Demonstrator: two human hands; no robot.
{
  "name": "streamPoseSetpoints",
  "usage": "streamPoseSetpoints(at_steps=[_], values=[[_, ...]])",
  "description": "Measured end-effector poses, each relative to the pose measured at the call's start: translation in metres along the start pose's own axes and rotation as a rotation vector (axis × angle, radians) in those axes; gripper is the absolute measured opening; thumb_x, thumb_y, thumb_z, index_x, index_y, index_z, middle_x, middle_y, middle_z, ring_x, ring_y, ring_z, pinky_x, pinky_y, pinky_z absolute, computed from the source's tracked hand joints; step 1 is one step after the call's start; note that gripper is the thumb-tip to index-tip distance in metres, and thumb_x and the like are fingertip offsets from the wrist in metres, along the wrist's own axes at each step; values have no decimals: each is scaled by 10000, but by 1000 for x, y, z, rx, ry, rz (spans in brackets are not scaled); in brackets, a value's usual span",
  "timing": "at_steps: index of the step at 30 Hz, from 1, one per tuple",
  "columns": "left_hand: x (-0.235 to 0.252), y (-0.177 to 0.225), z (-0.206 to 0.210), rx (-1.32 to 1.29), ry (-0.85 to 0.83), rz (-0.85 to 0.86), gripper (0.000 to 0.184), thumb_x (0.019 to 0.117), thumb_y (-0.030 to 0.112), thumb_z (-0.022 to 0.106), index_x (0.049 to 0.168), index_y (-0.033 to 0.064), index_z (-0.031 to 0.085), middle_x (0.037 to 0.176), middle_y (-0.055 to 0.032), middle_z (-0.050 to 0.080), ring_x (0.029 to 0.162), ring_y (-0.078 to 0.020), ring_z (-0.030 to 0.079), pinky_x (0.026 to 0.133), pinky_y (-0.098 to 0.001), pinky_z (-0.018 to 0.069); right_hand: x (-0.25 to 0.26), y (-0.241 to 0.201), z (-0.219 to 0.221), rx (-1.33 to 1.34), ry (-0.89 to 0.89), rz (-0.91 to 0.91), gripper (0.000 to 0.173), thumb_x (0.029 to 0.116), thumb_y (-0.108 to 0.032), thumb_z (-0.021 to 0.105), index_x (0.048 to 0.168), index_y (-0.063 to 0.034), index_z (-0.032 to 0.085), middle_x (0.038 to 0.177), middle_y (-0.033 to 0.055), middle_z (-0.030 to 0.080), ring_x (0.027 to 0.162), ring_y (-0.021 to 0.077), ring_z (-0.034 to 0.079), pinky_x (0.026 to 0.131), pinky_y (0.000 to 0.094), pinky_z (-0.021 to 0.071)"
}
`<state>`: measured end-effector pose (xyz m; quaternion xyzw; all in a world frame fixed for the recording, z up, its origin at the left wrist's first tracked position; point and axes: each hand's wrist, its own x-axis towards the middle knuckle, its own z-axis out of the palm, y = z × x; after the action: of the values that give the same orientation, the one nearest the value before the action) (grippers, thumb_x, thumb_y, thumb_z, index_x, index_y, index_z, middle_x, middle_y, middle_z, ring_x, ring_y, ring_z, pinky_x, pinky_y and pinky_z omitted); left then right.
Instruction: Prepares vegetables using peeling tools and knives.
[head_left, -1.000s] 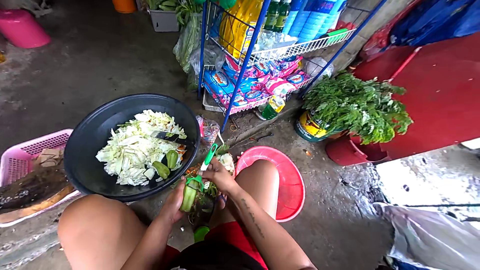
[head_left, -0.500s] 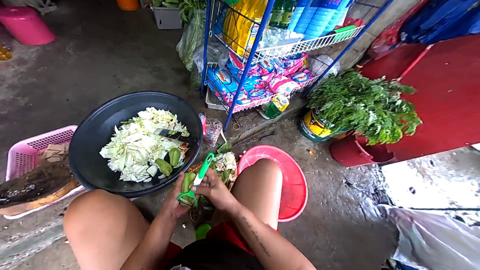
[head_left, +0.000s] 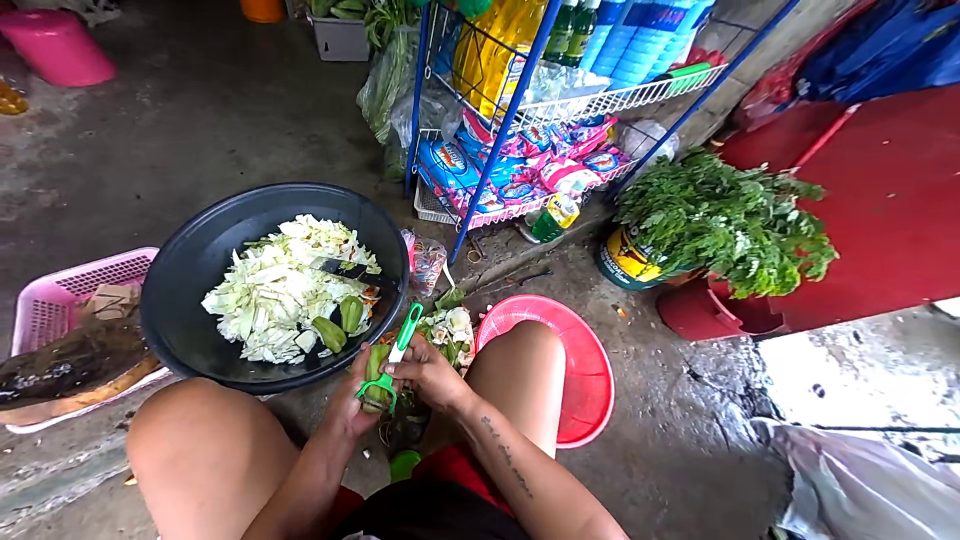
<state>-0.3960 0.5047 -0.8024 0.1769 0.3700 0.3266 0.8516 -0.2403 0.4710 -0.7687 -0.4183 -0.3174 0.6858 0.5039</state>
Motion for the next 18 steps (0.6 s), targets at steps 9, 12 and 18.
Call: streamPoseSetpoints(at_steps=[9, 12, 18], values=[[-3, 0, 2, -4, -16, -13, 615, 1111, 529, 221, 1107, 63, 622, 849, -107, 682, 700, -173, 683, 610, -291, 595, -7, -4, 1, -61, -24, -12, 428, 920, 43, 653, 1292, -5, 448, 937, 87, 699, 727, 134, 679, 671, 276, 585], [-8, 0, 6, 104, 72, -30, 609, 1113, 524, 240, 1167, 58, 628, 911, -122, 707, 717, -178, 691, 609, -298, 590, 6, -9, -9, -59, 55, -63, 430, 925, 59, 629, 1305, 4, 437, 937, 86, 699, 726, 130, 676, 669, 279, 582], [-17, 1, 7, 231, 2, -113, 573, 1122, 496, 233, 1374, 91, 549, 980, -154, 694, 730, -215, 702, 588, -301, 596, 61, -23, -97, -733, 557, -27, 610, 928, -83, 715, 1466, 3, 441, 1142, 179, 698, 978, 259, 712, 890, 447, 588]])
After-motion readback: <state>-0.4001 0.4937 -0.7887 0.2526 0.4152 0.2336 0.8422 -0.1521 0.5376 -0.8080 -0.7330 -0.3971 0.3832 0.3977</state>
